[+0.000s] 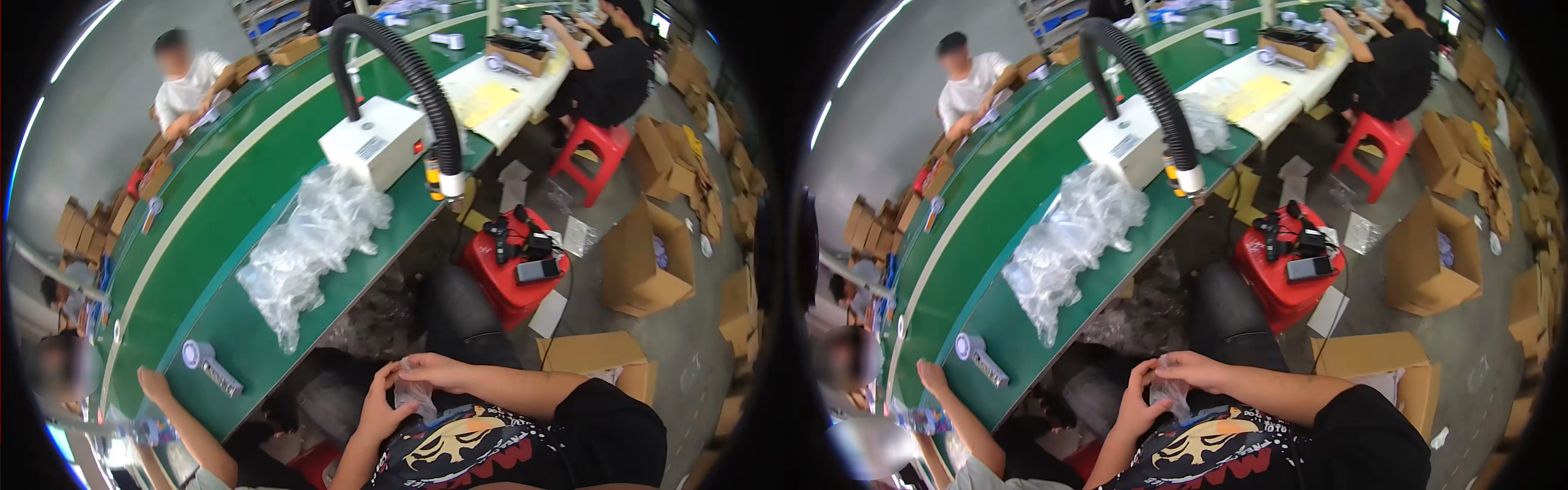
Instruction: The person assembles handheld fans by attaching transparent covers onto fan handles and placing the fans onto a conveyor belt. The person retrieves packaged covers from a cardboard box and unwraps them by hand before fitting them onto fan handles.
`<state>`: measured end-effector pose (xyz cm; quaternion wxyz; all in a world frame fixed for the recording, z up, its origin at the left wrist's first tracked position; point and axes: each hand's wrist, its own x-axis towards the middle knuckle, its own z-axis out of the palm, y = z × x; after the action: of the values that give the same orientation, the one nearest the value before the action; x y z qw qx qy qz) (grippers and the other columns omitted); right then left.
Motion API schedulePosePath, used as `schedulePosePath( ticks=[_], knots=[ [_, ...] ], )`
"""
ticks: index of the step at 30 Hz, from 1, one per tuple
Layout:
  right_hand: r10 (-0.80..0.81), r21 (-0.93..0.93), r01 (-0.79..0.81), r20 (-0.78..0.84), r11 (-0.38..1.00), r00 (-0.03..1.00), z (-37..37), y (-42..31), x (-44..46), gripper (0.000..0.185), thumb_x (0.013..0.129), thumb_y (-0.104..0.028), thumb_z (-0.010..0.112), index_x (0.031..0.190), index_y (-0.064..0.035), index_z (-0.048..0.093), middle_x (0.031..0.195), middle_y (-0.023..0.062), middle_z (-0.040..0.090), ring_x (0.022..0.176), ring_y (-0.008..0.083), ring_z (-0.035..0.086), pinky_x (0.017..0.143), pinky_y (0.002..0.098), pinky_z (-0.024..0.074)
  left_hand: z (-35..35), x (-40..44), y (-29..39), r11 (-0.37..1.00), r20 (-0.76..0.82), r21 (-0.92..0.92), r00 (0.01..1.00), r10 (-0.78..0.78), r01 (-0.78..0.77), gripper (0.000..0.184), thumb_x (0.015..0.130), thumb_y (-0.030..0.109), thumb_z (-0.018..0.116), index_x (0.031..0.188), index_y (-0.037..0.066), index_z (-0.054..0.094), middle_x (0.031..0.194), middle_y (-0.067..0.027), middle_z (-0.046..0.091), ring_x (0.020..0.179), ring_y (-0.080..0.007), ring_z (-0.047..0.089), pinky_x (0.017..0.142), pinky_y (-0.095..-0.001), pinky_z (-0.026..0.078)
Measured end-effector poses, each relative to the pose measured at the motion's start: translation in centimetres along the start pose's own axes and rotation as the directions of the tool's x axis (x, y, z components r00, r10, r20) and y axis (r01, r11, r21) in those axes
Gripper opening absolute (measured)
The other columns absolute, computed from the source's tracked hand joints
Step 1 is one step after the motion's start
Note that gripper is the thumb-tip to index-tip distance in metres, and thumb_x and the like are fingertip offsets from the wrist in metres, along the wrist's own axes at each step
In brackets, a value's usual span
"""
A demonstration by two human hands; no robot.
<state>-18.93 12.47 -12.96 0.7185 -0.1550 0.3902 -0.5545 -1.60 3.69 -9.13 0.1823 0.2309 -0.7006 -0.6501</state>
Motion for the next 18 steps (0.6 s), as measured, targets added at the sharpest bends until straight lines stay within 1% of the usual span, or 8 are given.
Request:
schedulePosePath(
  ticks=[1,4,7,10,13,14,17,18],
  knots=[
    [0.105,0.009,-0.105,-0.006,0.994,0.994,-1.0,0.7,0.4,0.036,0.1,-0.029,0.062,0.129,-0.0071,0.058,0.124,0.007,0.064,0.115,0.021,0.062,0.098,0.0402,0.0501,-0.3,0.5,-0.7,0.998,-0.031,0.039,0.998,-0.047,0.048,0.064,0.07,0.019,0.086,0.125,0.0,0.059,0.133,-0.0177,0.057,0.126,-0.0291,0.056,0.107,-0.0403,0.043],
    [0.04,0.232,-0.023,-0.071,0.972,0.997,-2.1,0.9,1.7,0.038,0.101,-0.032,0.06,0.132,-0.0105,0.056,0.122,0.0066,0.065,0.113,0.0206,0.062,0.095,0.0394,0.0507,0.1,1.6,-1.1,0.985,-0.101,0.091,0.985,-0.14,0.149,0.059,0.072,0.009,0.083,0.125,0.0,0.058,0.129,-0.015,0.062,0.123,-0.0265,0.059,0.106,-0.0385,0.045],
    [-0.023,0.373,0.053,-0.085,0.926,0.996,-1.9,0.3,1.9,0.039,0.102,-0.035,0.058,0.134,-0.0125,0.055,0.123,0.0064,0.064,0.114,0.0203,0.062,0.095,0.0392,0.0504,0.6,3.5,2.8,0.94,-0.122,0.276,0.963,0.241,-0.2,0.056,0.073,0.007,0.081,0.124,0.0,0.058,0.121,-0.0142,0.067,0.117,-0.0266,0.063,0.103,-0.0384,0.047],
    [-0.067,0.445,0.088,-0.062,0.891,0.996,-0.8,-0.4,0.9,0.04,0.103,-0.037,0.056,0.134,-0.0133,0.055,0.125,0.0062,0.063,0.116,0.0201,0.06,0.096,0.0397,0.0493,1.4,4.2,0.6,0.952,-0.143,0.248,0.965,0.22,-0.18,0.055,0.075,0.011,0.079,0.124,-0.001,0.057,0.12,-0.0151,0.068,0.113,-0.0254,0.065,0.1,-0.0363,0.049],
    [0.034,0.55,-0.064,0.064,0.833,0.997,1.6,-1.5,-0.6,0.045,0.104,-0.042,0.053,0.138,-0.0139,0.052,0.13,0.0072,0.06,0.121,0.0219,0.057,0.101,0.0411,0.0465,1.1,4.7,-2.4,0.961,-0.141,0.245,0.976,0.166,-0.128,0.052,0.076,0.012,0.077,0.122,-0.001,0.057,0.118,-0.0157,0.068,0.109,-0.0252,0.066,0.097,-0.0352,0.05],
    [0.035,0.551,-0.065,0.064,0.832,0.997,1.6,-1.3,-0.6,0.045,0.104,-0.042,0.053,0.138,-0.0139,0.052,0.13,0.0072,0.06,0.121,0.0219,0.057,0.101,0.0411,0.0465,0.8,4.7,-2.8,0.963,-0.13,0.255,0.984,0.118,-0.082,0.048,0.076,0.011,0.077,0.119,-0.001,0.058,0.116,-0.0158,0.069,0.107,-0.0256,0.067,0.095,-0.0351,0.051],
    [-0.008,0.175,0.02,-0.068,0.984,0.998,1.6,-0.6,-0.9,0.056,0.102,-0.043,0.056,0.145,-0.0093,0.045,0.142,0.0125,0.052,0.125,0.0266,0.055,0.107,0.0418,0.044,0.3,4.5,-2.9,0.946,-0.131,0.325,0.991,0.038,0.007,0.045,0.075,0.008,0.077,0.116,0.0,0.059,0.113,-0.0161,0.07,0.105,-0.0276,0.068,0.094,-0.0361,0.051],
    [0.0,0.179,0.012,-0.065,0.984,0.998,1.6,-0.6,-1.0,0.056,0.102,-0.043,0.056,0.145,-0.0093,0.045,0.142,0.0125,0.052,0.125,0.0266,0.055,0.107,0.0418,0.044,0.3,4.6,-2.3,0.924,-0.15,0.378,0.989,0.008,0.05,0.044,0.074,0.006,0.077,0.115,0.001,0.06,0.112,-0.0163,0.07,0.106,-0.0292,0.068,0.093,-0.0372,0.052]
  ],
)
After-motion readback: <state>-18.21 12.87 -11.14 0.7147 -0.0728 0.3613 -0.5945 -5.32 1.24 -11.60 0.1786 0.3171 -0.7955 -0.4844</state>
